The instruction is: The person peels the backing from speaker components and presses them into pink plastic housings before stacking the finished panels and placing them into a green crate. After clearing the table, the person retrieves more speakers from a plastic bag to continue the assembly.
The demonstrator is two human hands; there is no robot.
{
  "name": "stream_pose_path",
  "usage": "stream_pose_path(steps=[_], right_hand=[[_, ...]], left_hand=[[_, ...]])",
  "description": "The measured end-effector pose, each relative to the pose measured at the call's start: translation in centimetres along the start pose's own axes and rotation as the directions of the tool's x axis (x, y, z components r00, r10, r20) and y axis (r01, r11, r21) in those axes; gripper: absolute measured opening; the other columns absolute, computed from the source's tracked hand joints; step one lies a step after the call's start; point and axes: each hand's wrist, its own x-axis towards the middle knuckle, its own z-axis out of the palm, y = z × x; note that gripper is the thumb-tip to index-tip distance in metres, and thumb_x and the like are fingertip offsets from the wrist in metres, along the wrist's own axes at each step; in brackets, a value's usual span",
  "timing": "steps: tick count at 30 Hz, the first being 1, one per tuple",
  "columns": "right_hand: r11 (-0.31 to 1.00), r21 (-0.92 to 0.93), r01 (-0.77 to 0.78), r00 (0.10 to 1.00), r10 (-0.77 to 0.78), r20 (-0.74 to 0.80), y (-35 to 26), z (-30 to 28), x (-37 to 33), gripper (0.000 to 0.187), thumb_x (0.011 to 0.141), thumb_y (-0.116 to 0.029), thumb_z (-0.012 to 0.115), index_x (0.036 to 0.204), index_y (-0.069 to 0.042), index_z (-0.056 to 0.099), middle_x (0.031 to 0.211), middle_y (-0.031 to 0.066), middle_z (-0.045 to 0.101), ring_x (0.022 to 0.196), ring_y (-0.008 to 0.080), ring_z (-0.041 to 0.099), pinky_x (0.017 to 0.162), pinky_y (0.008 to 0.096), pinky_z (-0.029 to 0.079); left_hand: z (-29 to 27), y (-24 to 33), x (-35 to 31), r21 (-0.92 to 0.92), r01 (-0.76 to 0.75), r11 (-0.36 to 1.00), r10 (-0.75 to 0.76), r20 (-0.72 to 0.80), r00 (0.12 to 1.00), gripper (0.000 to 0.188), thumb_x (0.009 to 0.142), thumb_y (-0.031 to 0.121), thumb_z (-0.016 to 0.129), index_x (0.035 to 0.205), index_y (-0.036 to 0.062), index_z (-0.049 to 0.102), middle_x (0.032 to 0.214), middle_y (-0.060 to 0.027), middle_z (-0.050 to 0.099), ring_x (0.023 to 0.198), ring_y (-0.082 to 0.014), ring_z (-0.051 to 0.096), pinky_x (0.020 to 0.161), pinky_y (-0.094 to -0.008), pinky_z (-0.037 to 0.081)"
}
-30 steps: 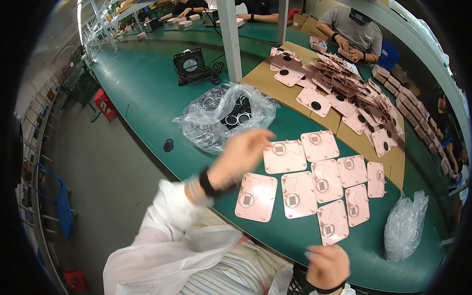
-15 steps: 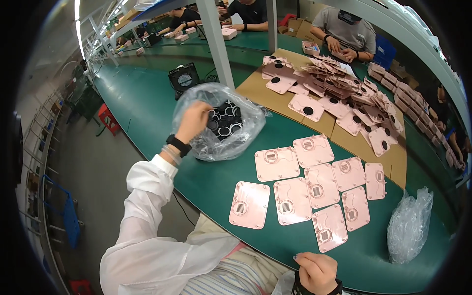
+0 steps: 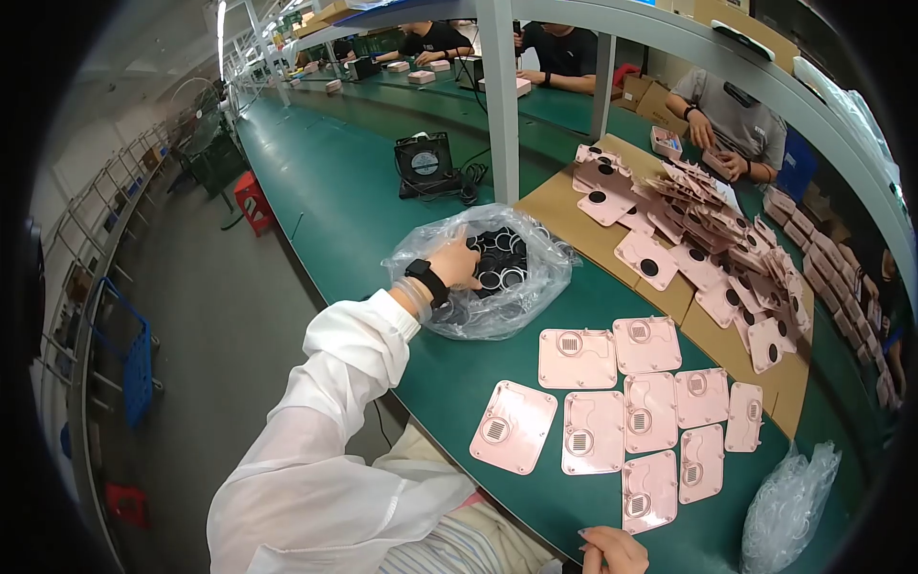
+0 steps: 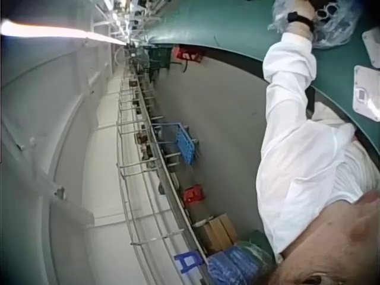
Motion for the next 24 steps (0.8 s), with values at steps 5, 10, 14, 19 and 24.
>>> stream_pose_path(steps=[5,10,14,19,24], right_hand=[[0.999,0.016,-0.046,0.998,0.045,0.053,0.2,0.5,0.3,0.018,0.081,0.007,0.055,0.095,0.0,0.062,0.088,0.017,0.064,0.072,0.0288,0.063,0.066,0.0329,0.05],[0.999,-0.011,-0.048,0.995,0.049,0.082,0.3,0.9,0.3,0.018,0.081,0.008,0.055,0.095,0.0,0.062,0.087,0.0163,0.064,0.07,0.0278,0.063,0.065,0.0322,0.05],[0.997,-0.025,-0.08,0.993,0.082,0.087,0.2,0.9,0.1,0.018,0.081,0.007,0.055,0.095,-0.001,0.063,0.087,0.0156,0.064,0.07,0.0267,0.063,0.064,0.0318,0.05],[0.992,-0.021,-0.127,0.989,0.129,0.077,0.0,0.7,0.3,0.018,0.082,0.007,0.054,0.096,-0.001,0.063,0.086,0.0148,0.064,0.069,0.0256,0.063,0.064,0.0315,0.05],[0.994,-0.027,-0.109,0.99,0.111,0.09,0.2,0.9,0.2,0.018,0.082,0.007,0.054,0.096,-0.001,0.063,0.086,0.0148,0.064,0.069,0.0258,0.063,0.064,0.0318,0.05]], left_hand=[[-1.7,-0.7,-2.9,-0.315,0.003,0.949,-0.03,-0.08,0.996,0.05,0.063,0.034,0.082,0.103,0.0097,0.064,0.105,-0.0187,0.059,0.107,-0.0372,0.054,0.089,-0.0429,0.047],[-3.7,0.0,-2.5,-0.271,0.012,0.962,-0.004,0.033,0.999,0.043,0.065,0.026,0.079,0.1,0.0076,0.063,0.101,-0.0202,0.059,0.099,-0.0362,0.058,0.083,-0.0424,0.05],[-4.0,0.8,-3.7,-0.25,0.012,0.968,-0.013,-0.003,1.0,0.035,0.07,0.02,0.073,0.1,0.0047,0.065,0.098,-0.0193,0.064,0.097,-0.0343,0.062,0.081,-0.0425,0.051],[-2.0,-0.4,-2.6,-0.403,-0.003,0.915,-0.073,-0.173,0.982,0.028,0.077,0.015,0.064,0.103,0.003,0.064,0.097,-0.0194,0.066,0.095,-0.0339,0.063,0.08,-0.0418,0.051],[-0.6,-1.3,-2.0,-0.538,-0.079,0.839,-0.072,-0.253,0.965,0.03,0.08,0.015,0.061,0.108,0.0034,0.061,0.102,-0.0222,0.064,0.095,-0.0334,0.063,0.079,-0.041,0.051]])
